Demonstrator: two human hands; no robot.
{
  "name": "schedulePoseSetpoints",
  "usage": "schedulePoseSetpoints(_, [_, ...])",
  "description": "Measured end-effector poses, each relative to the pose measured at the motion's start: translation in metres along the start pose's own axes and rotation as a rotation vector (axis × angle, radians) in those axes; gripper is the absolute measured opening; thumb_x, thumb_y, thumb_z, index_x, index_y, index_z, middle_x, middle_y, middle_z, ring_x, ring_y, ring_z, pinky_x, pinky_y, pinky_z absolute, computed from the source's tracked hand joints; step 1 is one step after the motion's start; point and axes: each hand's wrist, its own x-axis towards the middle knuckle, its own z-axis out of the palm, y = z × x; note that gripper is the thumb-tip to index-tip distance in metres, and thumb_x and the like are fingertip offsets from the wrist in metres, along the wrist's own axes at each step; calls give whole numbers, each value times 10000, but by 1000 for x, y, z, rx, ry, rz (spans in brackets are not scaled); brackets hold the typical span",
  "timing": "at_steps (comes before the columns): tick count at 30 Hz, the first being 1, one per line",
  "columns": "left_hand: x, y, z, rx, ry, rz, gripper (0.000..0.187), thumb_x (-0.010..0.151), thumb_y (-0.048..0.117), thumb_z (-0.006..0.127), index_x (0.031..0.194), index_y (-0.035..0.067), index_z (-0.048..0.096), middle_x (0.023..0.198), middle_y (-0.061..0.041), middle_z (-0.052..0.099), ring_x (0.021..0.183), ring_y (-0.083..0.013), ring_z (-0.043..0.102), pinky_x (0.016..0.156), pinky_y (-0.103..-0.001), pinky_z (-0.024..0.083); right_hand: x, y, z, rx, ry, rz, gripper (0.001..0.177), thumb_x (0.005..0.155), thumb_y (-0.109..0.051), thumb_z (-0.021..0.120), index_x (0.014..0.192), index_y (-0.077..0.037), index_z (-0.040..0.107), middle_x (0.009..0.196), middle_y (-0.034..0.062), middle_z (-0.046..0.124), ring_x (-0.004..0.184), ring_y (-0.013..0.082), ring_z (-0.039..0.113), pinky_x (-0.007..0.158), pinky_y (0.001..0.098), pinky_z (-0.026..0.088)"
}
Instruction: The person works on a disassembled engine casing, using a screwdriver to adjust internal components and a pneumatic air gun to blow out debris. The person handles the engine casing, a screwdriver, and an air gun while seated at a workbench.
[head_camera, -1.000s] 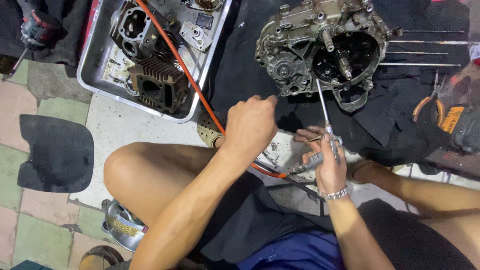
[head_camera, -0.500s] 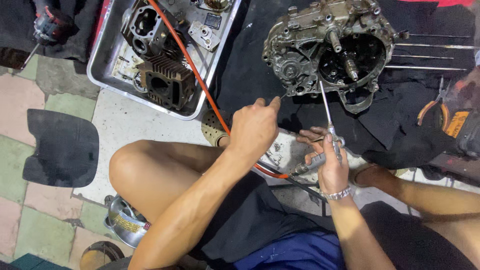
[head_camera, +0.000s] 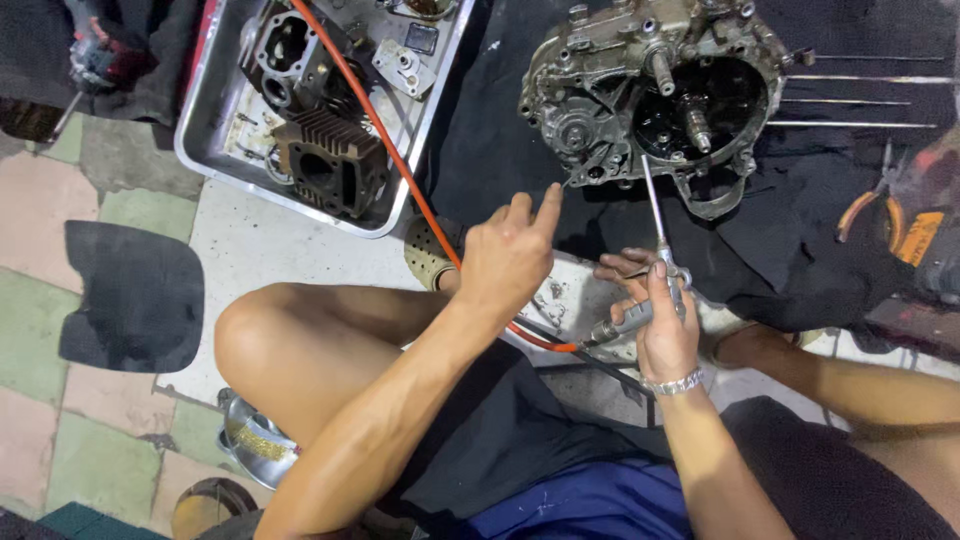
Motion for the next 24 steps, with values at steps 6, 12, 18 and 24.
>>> schedulePoseSetpoints(6, [1,-9,-16,-46,-144,-107,469,792,70,673,1260,72,705,873,-155,671,714,-327,702,602,-466,557,2,0,-2,13,-6,-9,394,1097,-331,449,1289,-5,559,1239,189,688,1111,266,688,630,268,494])
schedulePoseSetpoints(12, [2,-11,-14,-24,-96,-34,476,798,66,673,1273,66,701,854,-139,653,727,-310,704,596,-440,553,2,2,-4,12,-3,3,396,1094,-342,454,1284,-12,563,1246,180,685,1114,255,683,631,268,493])
schedulePoseSetpoints(18, [6,-16,-13,-51,-54,-14,464,804,73,694,1267,87,712,853,-123,645,723,-306,698,605,-437,554,3,1,-2,22,-41,-11,400,1099,-349,453,1292,-14,559,1250,181,682,1128,258,683,637,261,492])
schedulePoseSetpoints(24, [12,-20,-18,-36,-83,-15,445,815,88,706,1259,120,718,846,-106,643,691,-312,687,595,-443,550,3,-1,-1,24,-40,-16,410,1096,-351,457,1288,-3,555,1236,179,690,1128,261,689,621,260,486])
